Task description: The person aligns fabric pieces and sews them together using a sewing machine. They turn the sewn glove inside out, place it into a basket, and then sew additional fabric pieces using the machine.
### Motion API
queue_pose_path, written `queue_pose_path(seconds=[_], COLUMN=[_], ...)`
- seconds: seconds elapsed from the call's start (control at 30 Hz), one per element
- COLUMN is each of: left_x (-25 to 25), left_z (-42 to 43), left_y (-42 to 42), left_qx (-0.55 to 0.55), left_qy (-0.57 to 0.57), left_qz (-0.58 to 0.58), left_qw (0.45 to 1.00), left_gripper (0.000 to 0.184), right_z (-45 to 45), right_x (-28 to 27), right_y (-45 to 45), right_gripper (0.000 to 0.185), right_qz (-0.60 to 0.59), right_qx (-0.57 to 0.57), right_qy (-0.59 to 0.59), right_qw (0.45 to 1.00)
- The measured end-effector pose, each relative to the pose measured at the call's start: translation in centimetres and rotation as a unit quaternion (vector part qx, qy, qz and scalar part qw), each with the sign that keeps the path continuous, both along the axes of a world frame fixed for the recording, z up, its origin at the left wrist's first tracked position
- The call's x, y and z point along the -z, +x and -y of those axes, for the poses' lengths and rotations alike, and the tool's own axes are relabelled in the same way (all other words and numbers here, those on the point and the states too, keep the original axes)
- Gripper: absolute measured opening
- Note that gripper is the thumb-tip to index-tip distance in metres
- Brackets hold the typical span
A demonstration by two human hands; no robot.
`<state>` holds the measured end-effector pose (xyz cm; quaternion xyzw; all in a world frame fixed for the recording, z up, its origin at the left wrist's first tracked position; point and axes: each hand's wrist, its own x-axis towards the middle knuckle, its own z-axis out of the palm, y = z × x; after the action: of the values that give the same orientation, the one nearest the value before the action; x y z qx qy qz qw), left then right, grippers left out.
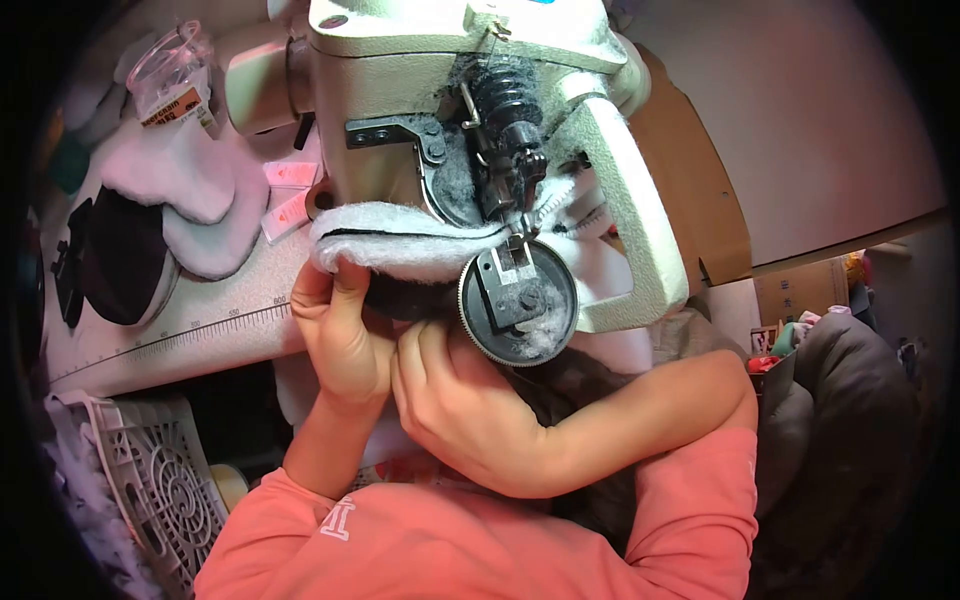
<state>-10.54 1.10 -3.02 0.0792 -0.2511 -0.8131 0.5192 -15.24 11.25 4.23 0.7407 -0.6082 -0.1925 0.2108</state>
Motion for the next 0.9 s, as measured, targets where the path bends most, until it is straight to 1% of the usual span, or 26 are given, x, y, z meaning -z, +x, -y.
queue_pose_path(seconds=[0.03, 0.07, 0.1, 0.13, 0.17, 0.2, 0.23, 0.27, 0.33, 0.37, 0.4, 0.47, 0.5, 0.53, 0.6, 0.63, 0.67, 0.7, 0.73, 0.77, 0.8, 0.83, 0.87, 0.9], left_x=[0.0, -0.1, -0.4, -0.6, -0.9, -1.2, -1.4, -1.4, -1.2, -1.0, -1.2, -1.6, -1.8, -1.8, -1.9, -1.9, -1.8, -1.7, -1.7, -1.7, -1.6, -1.7, -1.8, -1.9], left_z=[0.0, 0.0, -0.1, -0.2, -0.1, -0.2, -0.5, -0.5, -0.3, -0.2, -0.2, -0.5, -0.6, -0.8, -1.1, -1.1, -1.2, -1.2, -1.1, -1.1, -1.2, -1.3, -1.4, -1.5], left_y=[0.0, 0.0, -0.1, -0.3, -0.7, -1.1, -1.3, -1.5, -1.9, -2.1, -2.2, -2.4, -2.5, -2.6, -2.7, -2.7, -2.7, -2.8, -2.8, -2.8, -2.8, -2.8, -2.9, -2.9], left_qx=[-0.020, -0.040, -0.042, -0.041, -0.113, -0.183, -0.196, -0.197, -0.271, -0.284, -0.284, -0.298, -0.297, -0.296, -0.287, -0.284, -0.288, -0.291, -0.289, -0.288, -0.287, -0.284, -0.280, -0.276], left_qy=[-0.024, -0.050, -0.047, -0.052, -0.140, -0.221, -0.210, -0.214, -0.328, -0.355, -0.358, -0.373, -0.376, -0.379, -0.368, -0.371, -0.368, -0.366, -0.369, -0.374, -0.378, -0.381, -0.380, -0.379], left_qz=[0.023, 0.046, 0.060, 0.063, 0.129, 0.189, 0.206, 0.207, 0.256, 0.270, 0.271, 0.294, 0.299, 0.300, 0.318, 0.319, 0.315, 0.311, 0.312, 0.312, 0.312, 0.313, 0.315, 0.317], left_qw=[0.999, 0.997, 0.996, 0.996, 0.975, 0.939, 0.935, 0.934, 0.868, 0.849, 0.847, 0.828, 0.825, 0.824, 0.826, 0.824, 0.826, 0.828, 0.826, 0.825, 0.823, 0.823, 0.823, 0.825], left_gripper=[0.020, 0.020, 0.014, 0.014, 0.012, 0.009, 0.008, 0.008, 0.011, 0.013, 0.013, 0.013, 0.014, 0.014, 0.014, 0.014, 0.015, 0.016, 0.016, 0.017, 0.018, 0.018, 0.018, 0.019], right_z=[-0.1, -0.2, -0.4, -0.7, -1.0, -1.3, -1.5, -1.7, -2.1, -2.4, -2.8, -3.3, -3.2, -3.3, -4.1, -4.4, -4.7, -4.9, -5.4, -6.3, -7.0, -6.7, -6.1, -5.2], right_x=[-0.1, -0.3, -0.6, -1.0, -1.7, -2.4, -3.1, -3.5, -4.3, -4.8, -5.8, -7.5, -7.4, -7.6, -8.4, -8.5, -8.5, -8.3, -8.0, -7.5, -6.6, -5.4, -4.0, -3.0], right_y=[0.0, 0.1, 0.1, 0.1, 0.0, -0.1, -0.2, -0.5, -1.2, -1.5, -1.7, -2.0, -2.3, -2.8, -4.2, -4.6, -5.4, -6.4, -7.5, -8.7, -9.5, -9.5, -9.2, -9.4], right_gripper=[0.027, 0.028, 0.029, 0.029, 0.023, 0.018, 0.015, 0.015, 0.016, 0.015, 0.015, 0.029, 0.026, 0.026, 0.022, 0.018, 0.018, 0.015, 0.017, 0.016, 0.016, 0.014, 0.014, 0.015], right_qz=[0.004, 0.037, 0.071, 0.074, 0.115, 0.151, 0.179, 0.181, 0.206, 0.222, 0.223, 0.294, 0.320, 0.323, 0.381, 0.415, 0.417, 0.473, 0.526, 0.568, 0.606, 0.629, 0.636, 0.627], right_qx=[-0.001, -0.003, -0.005, -0.005, -0.022, -0.040, -0.048, -0.050, -0.109, -0.121, -0.122, -0.146, -0.185, -0.184, -0.223, -0.227, -0.226, -0.254, -0.281, -0.243, -0.202, -0.116, -0.027, 0.056], right_qy=[-0.004, -0.007, -0.009, -0.014, -0.008, 0.004, -0.008, -0.012, -0.008, 0.007, 0.004, 0.107, 0.052, 0.049, 0.014, -0.026, -0.031, -0.082, -0.132, -0.187, -0.241, -0.365, -0.478, -0.493], right_qw=[1.000, 0.999, 0.997, 0.997, 0.993, 0.988, 0.983, 0.982, 0.972, 0.967, 0.967, 0.938, 0.928, 0.927, 0.897, 0.881, 0.880, 0.839, 0.792, 0.764, 0.731, 0.676, 0.605, 0.601])
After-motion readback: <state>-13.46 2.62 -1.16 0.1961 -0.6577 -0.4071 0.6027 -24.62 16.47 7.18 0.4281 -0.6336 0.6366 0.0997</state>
